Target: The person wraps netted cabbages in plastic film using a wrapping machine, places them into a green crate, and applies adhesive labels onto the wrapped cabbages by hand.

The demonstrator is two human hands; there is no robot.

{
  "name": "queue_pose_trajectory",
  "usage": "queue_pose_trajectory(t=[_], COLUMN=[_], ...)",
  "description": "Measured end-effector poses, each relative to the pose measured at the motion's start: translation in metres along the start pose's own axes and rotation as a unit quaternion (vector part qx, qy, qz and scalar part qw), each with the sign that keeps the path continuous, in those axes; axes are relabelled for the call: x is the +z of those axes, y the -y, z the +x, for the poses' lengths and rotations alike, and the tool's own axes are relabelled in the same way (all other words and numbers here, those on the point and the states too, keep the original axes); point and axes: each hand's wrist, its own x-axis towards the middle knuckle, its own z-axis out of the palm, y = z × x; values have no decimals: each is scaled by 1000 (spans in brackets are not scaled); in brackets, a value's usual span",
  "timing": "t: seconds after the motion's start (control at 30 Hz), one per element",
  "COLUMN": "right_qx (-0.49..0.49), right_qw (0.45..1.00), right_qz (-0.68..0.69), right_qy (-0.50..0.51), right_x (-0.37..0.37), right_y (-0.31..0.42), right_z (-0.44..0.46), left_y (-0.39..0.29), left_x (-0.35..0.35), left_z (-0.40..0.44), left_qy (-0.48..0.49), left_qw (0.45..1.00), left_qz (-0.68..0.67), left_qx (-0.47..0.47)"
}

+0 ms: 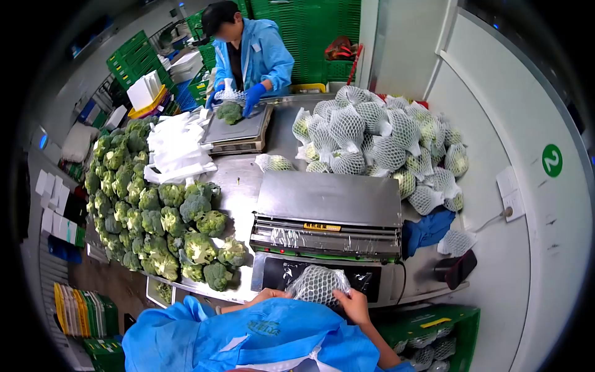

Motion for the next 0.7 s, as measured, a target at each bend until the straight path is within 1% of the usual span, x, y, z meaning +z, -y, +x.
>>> queue_pose_trajectory(t=[0.03, 0.07, 0.1, 0.17, 0.23, 0.27, 0.3, 0.33, 0.37, 0.4, 0.43, 0.47, 0.5, 0.53, 0.57, 0.63, 0.67, 0.7], right_qx=[18, 42, 3, -2, -56, -75, -50, -68, -140, -176, -212, -190, -169, -144, -103, -126, -143, -107], right_qw=[994, 984, 985, 979, 958, 945, 936, 910, 887, 868, 867, 858, 888, 941, 988, 983, 971, 977], right_qz=[106, 170, 142, 76, 5, -80, -196, -286, -324, -356, -340, -379, -334, -211, 18, 133, 189, 178], right_qy=[-17, -42, -99, -188, -282, -307, -287, -294, -297, -298, -297, -290, -267, -224, -116, -14, 35, 53], right_x=[8, 10, 13, 20, 21, 18, 15, 17, 21, 27, 37, 45, 43, 34, 39, 42, 38, 36], right_y=[-12, -17, -30, -39, -58, -55, -52, -46, -57, -61, -76, -89, -77, -48, -67, -51, -29, -8], right_z=[-1, -2, 2, 9, 23, 24, 22, 20, 26, 34, 47, 54, 48, 36, 42, 0, -19, -35], left_y=[-1, -13, -17, -15, 7, 9, 15, 9, 5, 9, 14, 12, 8, 1, -5, -24, -23, -29], left_x=[8, 18, 19, 13, -7, -10, -11, -3, 4, 9, 13, 20, 24, 27, 35, 61, 63, 66], left_z=[-6, -4, 2, 18, 50, 59, 64, 67, 73, 86, 98, 106, 112, 117, 118, 92, 80, 61], left_qy=[-52, -108, -159, -257, -302, -344, -340, -327, -307, -290, -272, -273, -275, -226, -177, -93, -60, -3], left_qw=[998, 991, 985, 962, 933, 831, 783, 727, 664, 645, 627, 645, 663, 723, 773, 793, 769, 753], left_qz=[-40, -75, -44, 21, 136, 361, 454, 542, 623, 639, 654, 635, 615, 527, 425, 358, 386, 382], left_qx=[-4, 23, 47, 93, 142, 246, 256, 265, 276, 301, 323, 326, 326, 384, 436, 484, 505, 537])
